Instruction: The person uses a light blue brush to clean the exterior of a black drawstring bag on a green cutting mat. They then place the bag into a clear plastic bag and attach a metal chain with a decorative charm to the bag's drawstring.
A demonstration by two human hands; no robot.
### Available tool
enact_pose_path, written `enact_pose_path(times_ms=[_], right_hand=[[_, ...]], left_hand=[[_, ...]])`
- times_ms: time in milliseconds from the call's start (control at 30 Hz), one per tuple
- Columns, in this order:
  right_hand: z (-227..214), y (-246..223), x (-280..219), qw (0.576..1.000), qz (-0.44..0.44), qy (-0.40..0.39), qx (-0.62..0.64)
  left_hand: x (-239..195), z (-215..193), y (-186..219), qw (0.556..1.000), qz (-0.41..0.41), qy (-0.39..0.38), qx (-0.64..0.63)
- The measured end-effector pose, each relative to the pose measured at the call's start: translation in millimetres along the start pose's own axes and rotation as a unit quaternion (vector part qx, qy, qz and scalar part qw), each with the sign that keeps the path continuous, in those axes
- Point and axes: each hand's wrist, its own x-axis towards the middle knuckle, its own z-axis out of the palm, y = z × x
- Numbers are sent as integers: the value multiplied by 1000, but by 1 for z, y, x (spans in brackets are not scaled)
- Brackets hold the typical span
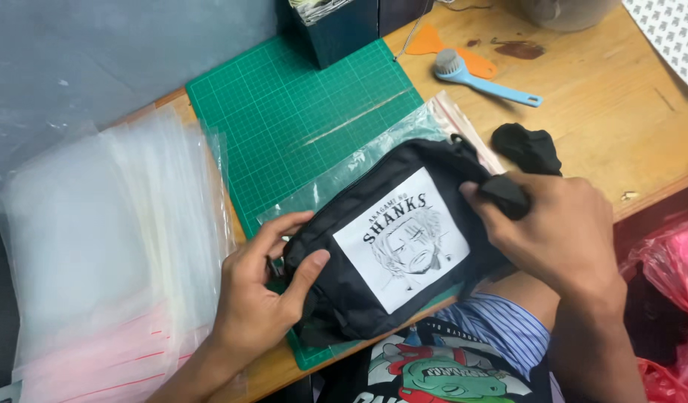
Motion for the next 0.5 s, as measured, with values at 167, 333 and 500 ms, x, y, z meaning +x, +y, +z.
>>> enact_pose_path(times_ms=[167,333,500], right_hand=[[9,-1,7,980,37,-113,-161],[3,17,-4,997,-30,67,20],[-23,14,-18,969,-91,146,175]], left_hand=[[9,10,-27,961,166,-21,220],[8,12,-16,872,347,-117,326],[0,33,-39,834,347,-155,400]])
